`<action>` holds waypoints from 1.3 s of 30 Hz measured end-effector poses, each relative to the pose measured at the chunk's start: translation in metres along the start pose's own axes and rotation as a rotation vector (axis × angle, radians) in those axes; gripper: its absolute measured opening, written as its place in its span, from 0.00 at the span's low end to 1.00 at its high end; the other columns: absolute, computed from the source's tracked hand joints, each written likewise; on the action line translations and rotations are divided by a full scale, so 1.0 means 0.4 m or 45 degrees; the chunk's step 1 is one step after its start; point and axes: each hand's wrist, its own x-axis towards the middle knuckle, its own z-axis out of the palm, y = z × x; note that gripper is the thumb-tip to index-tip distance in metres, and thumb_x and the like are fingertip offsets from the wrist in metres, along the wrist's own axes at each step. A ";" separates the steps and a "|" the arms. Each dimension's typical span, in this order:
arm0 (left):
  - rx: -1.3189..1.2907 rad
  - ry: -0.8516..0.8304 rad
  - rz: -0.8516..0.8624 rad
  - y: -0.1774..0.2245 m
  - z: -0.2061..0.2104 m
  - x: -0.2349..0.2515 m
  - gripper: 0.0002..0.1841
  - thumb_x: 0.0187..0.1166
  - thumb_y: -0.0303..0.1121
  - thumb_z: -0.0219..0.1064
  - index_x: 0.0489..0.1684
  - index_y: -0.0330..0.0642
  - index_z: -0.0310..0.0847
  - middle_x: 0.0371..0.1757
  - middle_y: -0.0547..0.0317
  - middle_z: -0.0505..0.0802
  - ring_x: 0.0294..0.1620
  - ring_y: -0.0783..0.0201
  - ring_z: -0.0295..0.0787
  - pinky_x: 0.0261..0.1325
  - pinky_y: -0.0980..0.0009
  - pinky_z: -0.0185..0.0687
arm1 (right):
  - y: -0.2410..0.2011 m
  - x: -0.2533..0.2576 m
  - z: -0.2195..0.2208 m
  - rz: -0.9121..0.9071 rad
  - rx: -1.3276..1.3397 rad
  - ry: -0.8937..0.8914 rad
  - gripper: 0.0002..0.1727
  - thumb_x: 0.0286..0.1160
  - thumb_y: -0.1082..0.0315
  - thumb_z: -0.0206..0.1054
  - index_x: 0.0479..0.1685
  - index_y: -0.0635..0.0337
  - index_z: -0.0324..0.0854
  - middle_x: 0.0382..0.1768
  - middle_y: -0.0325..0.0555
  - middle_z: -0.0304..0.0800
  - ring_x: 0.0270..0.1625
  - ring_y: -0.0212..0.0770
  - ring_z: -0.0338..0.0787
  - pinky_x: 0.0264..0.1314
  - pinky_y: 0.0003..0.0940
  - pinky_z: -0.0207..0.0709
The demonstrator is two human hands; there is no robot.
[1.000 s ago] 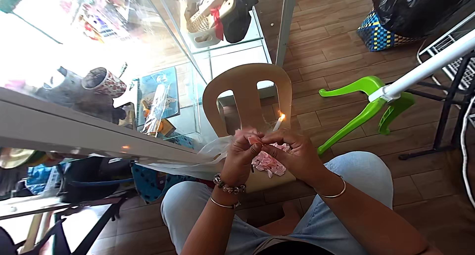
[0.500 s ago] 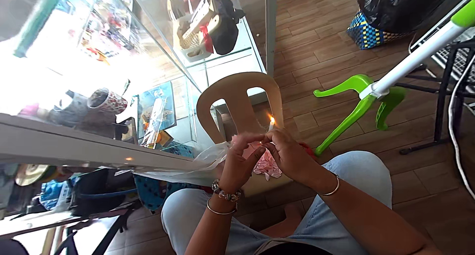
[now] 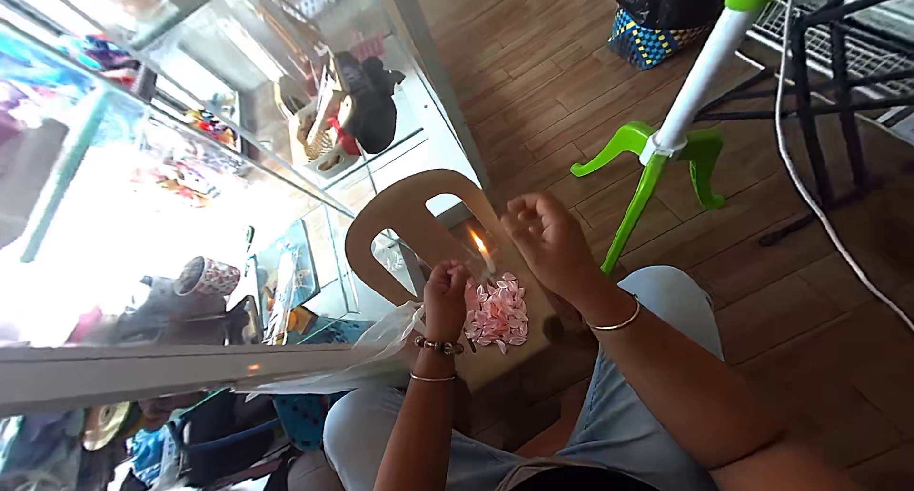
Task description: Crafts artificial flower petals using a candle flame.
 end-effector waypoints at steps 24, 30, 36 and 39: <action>0.208 0.100 -0.226 -0.077 0.115 0.115 0.16 0.92 0.37 0.56 0.65 0.35 0.78 0.44 0.50 0.88 0.39 0.64 0.82 0.49 0.63 0.79 | -0.014 -0.004 -0.028 0.074 0.192 0.079 0.22 0.88 0.53 0.61 0.71 0.58 0.71 0.67 0.52 0.79 0.57 0.48 0.84 0.47 0.44 0.81; 0.191 0.117 -0.234 -0.071 0.119 0.116 0.15 0.92 0.37 0.57 0.64 0.35 0.79 0.45 0.51 0.89 0.40 0.65 0.82 0.50 0.64 0.78 | -0.015 -0.005 -0.025 0.073 0.201 0.085 0.21 0.88 0.54 0.60 0.70 0.58 0.72 0.65 0.53 0.79 0.54 0.47 0.84 0.43 0.41 0.80; 0.199 0.126 -0.239 -0.074 0.122 0.121 0.15 0.91 0.38 0.59 0.62 0.36 0.80 0.43 0.51 0.88 0.40 0.64 0.82 0.49 0.63 0.78 | -0.016 -0.003 -0.023 0.078 0.198 0.084 0.21 0.87 0.54 0.61 0.69 0.58 0.72 0.64 0.52 0.79 0.53 0.47 0.84 0.43 0.41 0.79; 0.239 0.114 -0.235 -0.067 0.122 0.118 0.16 0.91 0.38 0.59 0.64 0.35 0.79 0.44 0.48 0.90 0.41 0.61 0.84 0.51 0.59 0.80 | -0.018 -0.001 -0.024 0.096 0.208 0.080 0.21 0.87 0.55 0.61 0.69 0.59 0.72 0.65 0.53 0.79 0.54 0.48 0.84 0.44 0.42 0.80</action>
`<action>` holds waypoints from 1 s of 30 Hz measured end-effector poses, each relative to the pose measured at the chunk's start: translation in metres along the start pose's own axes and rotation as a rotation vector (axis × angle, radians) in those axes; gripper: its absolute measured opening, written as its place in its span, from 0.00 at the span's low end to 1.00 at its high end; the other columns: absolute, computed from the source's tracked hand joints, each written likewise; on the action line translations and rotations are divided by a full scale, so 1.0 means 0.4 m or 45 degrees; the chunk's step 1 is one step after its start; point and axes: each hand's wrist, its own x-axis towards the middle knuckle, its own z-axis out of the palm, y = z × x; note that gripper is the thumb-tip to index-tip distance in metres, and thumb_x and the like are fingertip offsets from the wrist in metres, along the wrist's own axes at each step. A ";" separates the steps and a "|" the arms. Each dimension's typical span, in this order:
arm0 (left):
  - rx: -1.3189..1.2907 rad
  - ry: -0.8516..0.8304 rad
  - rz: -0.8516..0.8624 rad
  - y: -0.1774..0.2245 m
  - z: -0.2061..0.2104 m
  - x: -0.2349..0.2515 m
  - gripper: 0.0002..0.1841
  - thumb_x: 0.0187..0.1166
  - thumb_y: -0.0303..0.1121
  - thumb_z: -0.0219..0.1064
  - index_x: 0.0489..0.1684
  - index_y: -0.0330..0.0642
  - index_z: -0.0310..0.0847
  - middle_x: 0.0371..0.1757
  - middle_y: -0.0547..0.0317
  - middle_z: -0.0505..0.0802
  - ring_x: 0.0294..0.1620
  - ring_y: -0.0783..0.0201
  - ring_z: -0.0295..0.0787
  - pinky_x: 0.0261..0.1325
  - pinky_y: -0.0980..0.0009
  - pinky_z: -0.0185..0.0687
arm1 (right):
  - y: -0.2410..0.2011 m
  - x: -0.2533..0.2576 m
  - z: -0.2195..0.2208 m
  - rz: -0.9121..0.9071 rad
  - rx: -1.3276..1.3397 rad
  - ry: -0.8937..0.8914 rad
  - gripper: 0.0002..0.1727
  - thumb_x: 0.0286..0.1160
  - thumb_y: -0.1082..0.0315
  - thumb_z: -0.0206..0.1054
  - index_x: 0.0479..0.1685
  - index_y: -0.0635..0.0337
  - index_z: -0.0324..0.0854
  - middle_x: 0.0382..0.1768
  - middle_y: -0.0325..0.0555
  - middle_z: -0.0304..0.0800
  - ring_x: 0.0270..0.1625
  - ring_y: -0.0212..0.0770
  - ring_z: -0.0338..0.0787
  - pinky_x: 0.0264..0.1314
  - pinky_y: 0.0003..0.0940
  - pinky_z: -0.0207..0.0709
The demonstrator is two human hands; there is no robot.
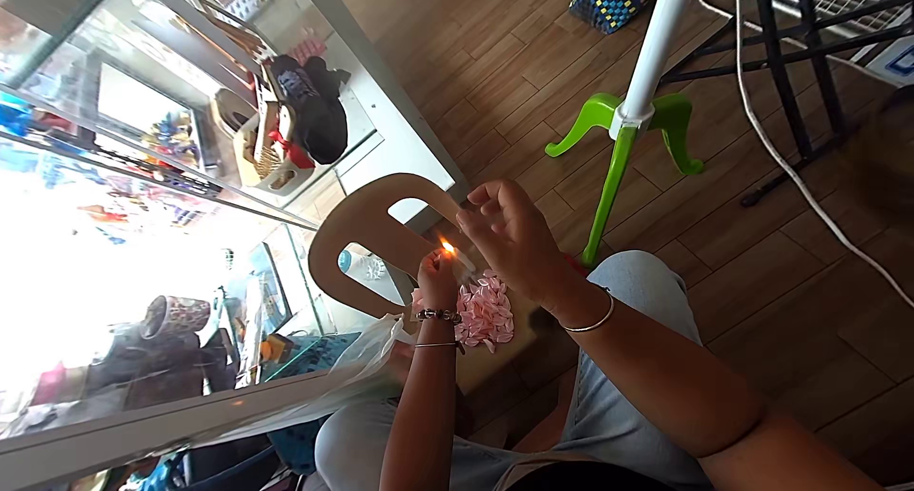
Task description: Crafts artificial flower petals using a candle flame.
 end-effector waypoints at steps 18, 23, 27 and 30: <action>-0.083 -0.026 -0.031 0.007 -0.047 -0.027 0.15 0.91 0.36 0.58 0.65 0.34 0.77 0.47 0.48 0.89 0.43 0.61 0.86 0.52 0.59 0.83 | 0.017 0.012 0.027 -0.062 -0.039 -0.042 0.18 0.88 0.56 0.60 0.66 0.58 0.73 0.55 0.51 0.82 0.48 0.42 0.85 0.44 0.39 0.81; -0.716 -0.140 -0.233 0.023 -0.163 -0.091 0.09 0.92 0.33 0.55 0.56 0.38 0.78 0.45 0.58 0.89 0.43 0.68 0.88 0.46 0.70 0.85 | 0.037 0.025 0.071 -0.155 -0.112 -0.165 0.12 0.89 0.59 0.61 0.43 0.58 0.82 0.27 0.40 0.80 0.22 0.31 0.75 0.23 0.25 0.70; -0.772 -0.176 -0.091 0.021 -0.245 -0.135 0.07 0.90 0.28 0.56 0.49 0.38 0.80 0.45 0.58 0.90 0.47 0.68 0.88 0.50 0.70 0.85 | 0.044 0.022 0.119 -0.180 -0.198 -0.274 0.11 0.84 0.63 0.65 0.49 0.61 0.87 0.42 0.45 0.85 0.39 0.35 0.83 0.42 0.32 0.79; -0.931 -0.235 -0.041 0.026 -0.277 -0.163 0.09 0.91 0.27 0.52 0.49 0.38 0.80 0.46 0.58 0.91 0.48 0.67 0.90 0.51 0.70 0.87 | 0.051 0.010 0.171 -0.083 -0.038 -0.425 0.13 0.79 0.68 0.70 0.58 0.64 0.84 0.52 0.48 0.90 0.48 0.34 0.91 0.51 0.31 0.87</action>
